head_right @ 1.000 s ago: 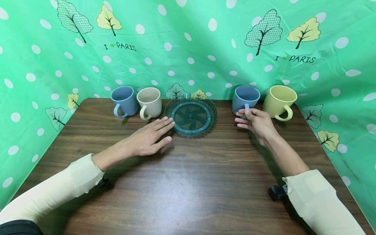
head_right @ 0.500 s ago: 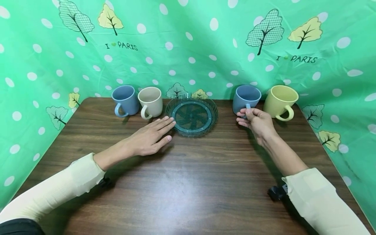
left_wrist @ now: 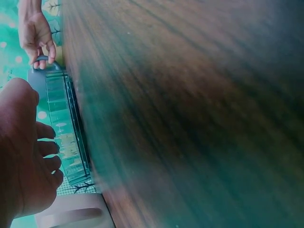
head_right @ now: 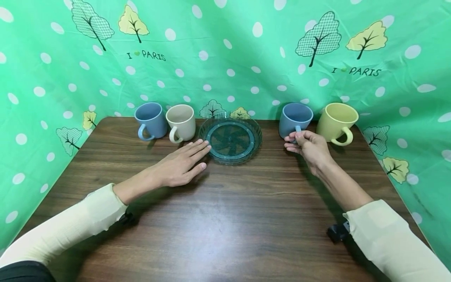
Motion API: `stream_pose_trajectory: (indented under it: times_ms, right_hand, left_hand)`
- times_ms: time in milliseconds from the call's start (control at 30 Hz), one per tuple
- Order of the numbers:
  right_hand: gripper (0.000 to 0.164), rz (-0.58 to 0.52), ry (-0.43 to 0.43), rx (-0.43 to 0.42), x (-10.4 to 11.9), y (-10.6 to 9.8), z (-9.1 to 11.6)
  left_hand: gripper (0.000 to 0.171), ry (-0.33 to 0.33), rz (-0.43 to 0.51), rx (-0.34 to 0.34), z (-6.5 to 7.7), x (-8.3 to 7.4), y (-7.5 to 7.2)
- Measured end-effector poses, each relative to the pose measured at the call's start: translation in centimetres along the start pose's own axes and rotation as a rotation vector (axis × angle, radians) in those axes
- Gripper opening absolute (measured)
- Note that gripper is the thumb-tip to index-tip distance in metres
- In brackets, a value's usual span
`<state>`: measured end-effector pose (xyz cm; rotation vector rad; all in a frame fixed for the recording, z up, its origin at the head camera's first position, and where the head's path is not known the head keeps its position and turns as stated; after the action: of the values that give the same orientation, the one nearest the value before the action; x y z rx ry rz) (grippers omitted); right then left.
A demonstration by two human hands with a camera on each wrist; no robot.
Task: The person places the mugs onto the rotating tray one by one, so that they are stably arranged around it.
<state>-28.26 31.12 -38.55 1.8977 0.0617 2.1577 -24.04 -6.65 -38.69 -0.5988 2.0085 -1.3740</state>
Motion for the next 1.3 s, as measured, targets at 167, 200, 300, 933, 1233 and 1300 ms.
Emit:
stream_pose_trajectory:
  times_ms: [167,200,300,933,1233,1300]
  right_hand:
    - [0.021,0.029,-0.02,0.027,0.3,0.2,-0.1]
    - [0.022,0.031,-0.024,0.033,0.4,0.3,-0.1]
    - [0.022,0.033,-0.044,0.051,0.5,0.6,-0.1]
    - [0.023,0.107,-0.167,0.12,1.3,2.2,0.9]
    - [0.023,0.112,-0.217,0.135,1.5,3.0,1.2]
    - [0.023,0.11,-0.229,0.137,1.6,3.1,1.3]
  left_hand:
    - [0.067,0.003,0.015,-0.009,0.0,0.1,0.2]
    - [0.067,0.002,0.02,-0.01,0.0,0.2,0.2]
    - [0.069,0.0,0.049,-0.015,0.1,0.4,0.2]
    - [0.064,0.004,0.023,-0.011,0.0,0.2,0.3]
    - [0.064,0.001,0.025,-0.018,0.1,0.3,0.3]
    - [0.064,0.002,0.028,-0.02,0.1,0.2,0.3]
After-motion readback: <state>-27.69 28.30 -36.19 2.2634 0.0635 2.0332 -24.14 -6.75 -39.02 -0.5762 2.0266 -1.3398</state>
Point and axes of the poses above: each hand's wrist, its own z-axis away from the middle knuckle, its own y-axis out of the palm, x = y × z, the point moved 8 cm from there along -z, towards the middle knuckle, and after that the axes turned 15 degrees about -x, right-handed, at the moved point
